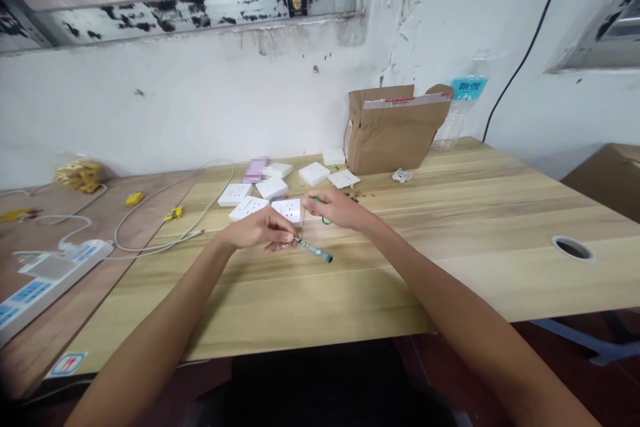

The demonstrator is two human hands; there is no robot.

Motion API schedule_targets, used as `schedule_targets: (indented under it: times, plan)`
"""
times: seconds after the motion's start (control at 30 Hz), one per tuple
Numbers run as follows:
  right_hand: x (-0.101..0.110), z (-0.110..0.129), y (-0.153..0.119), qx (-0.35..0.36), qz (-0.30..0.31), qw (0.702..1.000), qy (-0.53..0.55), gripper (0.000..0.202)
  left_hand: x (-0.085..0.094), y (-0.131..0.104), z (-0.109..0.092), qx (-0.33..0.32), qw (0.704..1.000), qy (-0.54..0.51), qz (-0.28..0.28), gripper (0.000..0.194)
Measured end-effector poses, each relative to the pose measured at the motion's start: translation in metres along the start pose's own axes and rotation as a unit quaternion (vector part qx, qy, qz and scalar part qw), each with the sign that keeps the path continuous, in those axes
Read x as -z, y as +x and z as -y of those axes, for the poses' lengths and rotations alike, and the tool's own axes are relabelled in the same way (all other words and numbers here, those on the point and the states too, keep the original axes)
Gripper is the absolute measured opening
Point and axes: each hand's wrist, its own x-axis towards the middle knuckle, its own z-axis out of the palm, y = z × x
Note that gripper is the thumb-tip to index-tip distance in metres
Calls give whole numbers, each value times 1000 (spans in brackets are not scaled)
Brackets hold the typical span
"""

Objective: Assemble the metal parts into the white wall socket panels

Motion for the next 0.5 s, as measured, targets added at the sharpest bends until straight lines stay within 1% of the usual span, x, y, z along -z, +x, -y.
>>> schedule_targets:
  times: [0.03,0.07,0.1,0.13,0.17,0.2,0.23,0.27,0.3,0.33,0.37,0.4,0.43,0.47,0.5]
  plan:
    - [3,3,-1,6,-11,999,-33,46,-1,3,1,16,998,34,-45,30]
    - [4,5,-3,12,-32,997,-74,44,-1,6,2,23,989,65,-128,28]
    - [4,7,-3,17,-56,992,-113,42,0,9,3,22,968,91,-232,26]
    - [3,8,-3,22,-79,986,-143,41,1,12,4,11,940,105,-326,25]
    - [0,8,-2,28,-93,983,-159,40,3,13,5,-11,910,105,-401,24]
    - [-3,7,-1,32,-94,983,-156,40,4,12,6,-44,889,89,-447,24]
    - [-7,7,0,35,-80,987,-134,41,6,11,6,-84,880,60,-463,25]
    - [-10,5,1,35,-59,993,-98,42,6,8,5,-124,885,26,-448,29]
    - [-11,4,2,32,-39,997,-54,44,7,5,5,-153,901,-8,-407,34]
    - [-12,4,2,26,-24,999,-11,47,6,2,4,-165,923,-35,-344,39]
    - [-11,4,2,19,-14,999,27,49,6,-1,2,-155,951,-48,-261,42]
    - [-9,4,1,13,-8,998,53,50,5,-3,1,-127,976,-44,-172,43]
    - [-6,5,0,12,-3,998,61,50,3,-4,0,-90,991,-23,-97,42]
    - [-3,6,-1,14,3,999,50,49,2,-4,-1,-55,997,10,-53,38]
    - [0,7,-2,18,5,1000,23,46,2,-2,-1,-30,997,50,-51,34]
